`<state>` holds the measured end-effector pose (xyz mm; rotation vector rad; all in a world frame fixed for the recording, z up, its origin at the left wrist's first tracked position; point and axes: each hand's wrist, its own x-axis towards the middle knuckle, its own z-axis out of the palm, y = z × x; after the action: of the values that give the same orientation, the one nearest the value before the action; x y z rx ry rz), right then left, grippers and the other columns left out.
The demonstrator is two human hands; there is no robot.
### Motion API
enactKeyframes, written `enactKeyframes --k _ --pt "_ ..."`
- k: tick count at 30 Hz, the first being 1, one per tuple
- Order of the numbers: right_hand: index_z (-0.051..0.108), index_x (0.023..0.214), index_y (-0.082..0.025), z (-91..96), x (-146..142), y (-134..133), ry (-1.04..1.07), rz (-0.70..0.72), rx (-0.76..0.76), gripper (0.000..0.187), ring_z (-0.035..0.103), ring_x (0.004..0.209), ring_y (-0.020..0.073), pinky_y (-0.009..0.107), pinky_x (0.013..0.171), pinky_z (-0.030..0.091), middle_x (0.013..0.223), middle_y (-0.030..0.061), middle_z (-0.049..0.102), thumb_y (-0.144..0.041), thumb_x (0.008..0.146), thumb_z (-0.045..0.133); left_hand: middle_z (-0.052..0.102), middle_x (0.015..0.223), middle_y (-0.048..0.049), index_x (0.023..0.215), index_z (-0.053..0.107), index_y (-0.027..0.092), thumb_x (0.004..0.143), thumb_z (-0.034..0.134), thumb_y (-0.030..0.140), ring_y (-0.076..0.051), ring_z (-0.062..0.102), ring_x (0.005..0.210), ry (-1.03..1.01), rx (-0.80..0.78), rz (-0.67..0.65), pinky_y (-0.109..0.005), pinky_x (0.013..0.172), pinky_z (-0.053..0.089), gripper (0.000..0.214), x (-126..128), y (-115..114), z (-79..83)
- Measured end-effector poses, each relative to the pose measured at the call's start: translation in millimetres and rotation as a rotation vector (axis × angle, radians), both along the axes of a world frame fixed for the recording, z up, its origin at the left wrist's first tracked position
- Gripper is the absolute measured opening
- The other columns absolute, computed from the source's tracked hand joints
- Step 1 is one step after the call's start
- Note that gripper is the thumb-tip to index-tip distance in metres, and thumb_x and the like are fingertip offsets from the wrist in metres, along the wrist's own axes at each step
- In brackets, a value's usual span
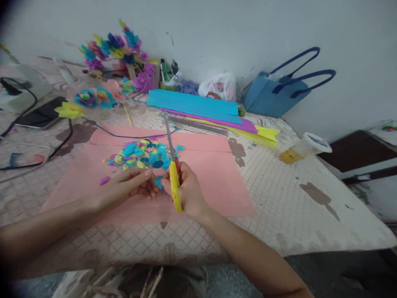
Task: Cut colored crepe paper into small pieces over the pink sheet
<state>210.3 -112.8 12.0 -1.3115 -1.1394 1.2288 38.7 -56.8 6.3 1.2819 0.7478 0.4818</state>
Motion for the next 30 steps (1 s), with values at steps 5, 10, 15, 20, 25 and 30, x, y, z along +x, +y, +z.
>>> enactKeyframes --k 5,10,15,20,25,30 --pt "0.047 0.081 -0.023 0.5 -1.3 0.5 -0.004 0.009 -0.002 0.028 0.047 0.050 0.0090 0.019 0.036 0.040 0.071 -0.0037 0.053 -0.032 0.068 0.071 0.068 0.071 -0.0004 0.074 0.063 0.016 0.081 0.067 0.037 -0.014 0.062 0.066 0.029 0.057 -0.076 -0.028 0.067 0.050 0.022 -0.4 -1.5 2.2" --pt "0.047 0.081 -0.022 0.9 -1.1 0.7 0.011 0.010 0.004 0.029 0.047 0.052 0.0094 0.020 0.037 0.039 0.071 -0.0035 0.053 -0.032 0.068 0.071 0.067 0.071 -0.0006 0.073 0.062 0.016 0.082 0.065 0.036 -0.014 0.061 0.066 0.028 0.057 -0.078 -0.029 0.067 0.050 0.022 -0.8 -2.1 0.3" --pt "0.047 0.081 -0.022 1.5 -2.0 0.8 0.017 0.013 0.019 0.030 0.049 0.057 0.0107 0.020 0.041 0.040 0.073 -0.0027 0.053 -0.032 0.067 0.071 0.067 0.075 -0.0009 0.077 0.064 0.016 0.079 0.068 0.033 -0.015 0.063 0.069 0.033 0.024 -0.104 -0.031 0.071 0.051 0.018 0.8 -3.5 -0.2" --pt "0.047 0.081 -0.022 0.4 -2.5 0.9 0.007 0.025 0.010 0.029 0.048 0.056 0.0103 0.020 0.040 0.038 0.071 -0.0033 0.053 -0.031 0.068 0.071 0.064 0.070 0.0002 0.074 0.062 0.014 0.078 0.066 0.028 -0.013 0.061 0.065 0.058 0.016 -0.097 -0.028 0.067 0.050 0.015 3.6 -5.6 3.0" --pt "0.047 0.081 -0.021 -1.1 -2.3 1.4 -0.004 0.023 0.023 0.028 0.048 0.055 0.0100 0.021 0.041 0.038 0.071 -0.0031 0.054 -0.031 0.068 0.070 0.067 0.072 0.0002 0.082 0.065 0.012 0.074 0.069 0.025 -0.013 0.062 0.067 0.051 0.006 -0.098 -0.025 0.065 0.048 0.015 5.5 -5.9 4.2" --pt "0.047 0.082 -0.021 -2.6 -2.6 1.7 0.005 0.037 0.005 0.027 0.047 0.053 0.0088 0.020 0.041 0.038 0.071 -0.0038 0.053 -0.027 0.068 0.070 0.066 0.068 0.0025 0.073 0.064 0.014 0.075 0.067 0.024 -0.013 0.062 0.064 0.051 0.031 -0.057 -0.025 0.065 0.049 0.010 6.4 -8.2 3.6"
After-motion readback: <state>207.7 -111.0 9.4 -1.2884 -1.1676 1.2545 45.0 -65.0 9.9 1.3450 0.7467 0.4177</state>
